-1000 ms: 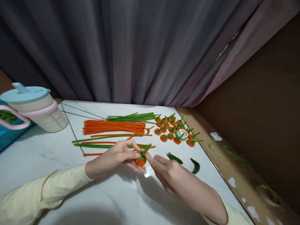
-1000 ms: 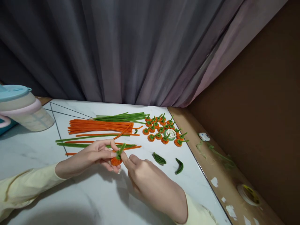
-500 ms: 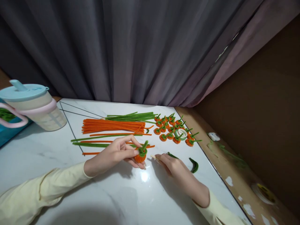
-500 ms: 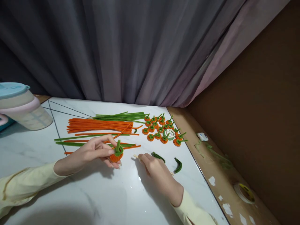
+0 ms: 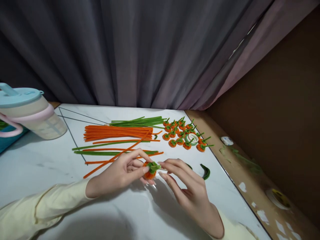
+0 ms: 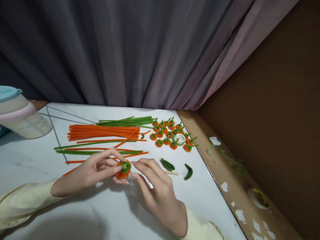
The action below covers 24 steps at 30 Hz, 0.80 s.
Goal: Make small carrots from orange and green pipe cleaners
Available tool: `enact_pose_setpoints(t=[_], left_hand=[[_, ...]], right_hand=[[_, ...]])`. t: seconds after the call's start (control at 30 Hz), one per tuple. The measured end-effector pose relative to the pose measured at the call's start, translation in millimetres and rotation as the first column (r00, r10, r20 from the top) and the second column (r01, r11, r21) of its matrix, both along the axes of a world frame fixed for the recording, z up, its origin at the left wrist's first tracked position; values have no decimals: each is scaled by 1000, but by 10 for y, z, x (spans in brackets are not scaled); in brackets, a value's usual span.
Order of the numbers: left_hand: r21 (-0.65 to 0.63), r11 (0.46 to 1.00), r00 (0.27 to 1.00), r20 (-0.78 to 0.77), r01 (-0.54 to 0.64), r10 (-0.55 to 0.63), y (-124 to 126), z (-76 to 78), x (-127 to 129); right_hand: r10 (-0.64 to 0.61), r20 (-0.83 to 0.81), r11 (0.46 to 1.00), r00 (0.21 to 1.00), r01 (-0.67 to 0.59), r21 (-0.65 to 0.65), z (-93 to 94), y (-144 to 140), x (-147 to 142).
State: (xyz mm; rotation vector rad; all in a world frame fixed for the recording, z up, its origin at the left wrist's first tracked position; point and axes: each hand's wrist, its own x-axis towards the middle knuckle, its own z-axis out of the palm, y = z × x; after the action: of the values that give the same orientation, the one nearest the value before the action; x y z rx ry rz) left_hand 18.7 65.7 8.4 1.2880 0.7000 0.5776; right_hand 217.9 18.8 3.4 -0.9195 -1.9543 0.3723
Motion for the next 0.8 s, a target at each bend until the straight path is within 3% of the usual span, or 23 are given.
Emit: enact_pose_setpoints(t=[0.23,0.47,0.67,0.8], left_hand=[[-70,996,999,-1,49,-50,13,14,-18],[-140,986,995,46,95,-90,-11,33,4],[-200,973,992,63,116,-106,-41,43,31],[-234,964,991,69,128,-115,-45,39,37]], right_hand=[[51,9,993,999,-51,106,-102,55,-53],[31,-226,995,974,-52,-87,-148,29,-93],[-29,-311,985,950,-26,-172,-207,0,-113],[-35,-323,987,946,-17,-158,-210,1,-127]])
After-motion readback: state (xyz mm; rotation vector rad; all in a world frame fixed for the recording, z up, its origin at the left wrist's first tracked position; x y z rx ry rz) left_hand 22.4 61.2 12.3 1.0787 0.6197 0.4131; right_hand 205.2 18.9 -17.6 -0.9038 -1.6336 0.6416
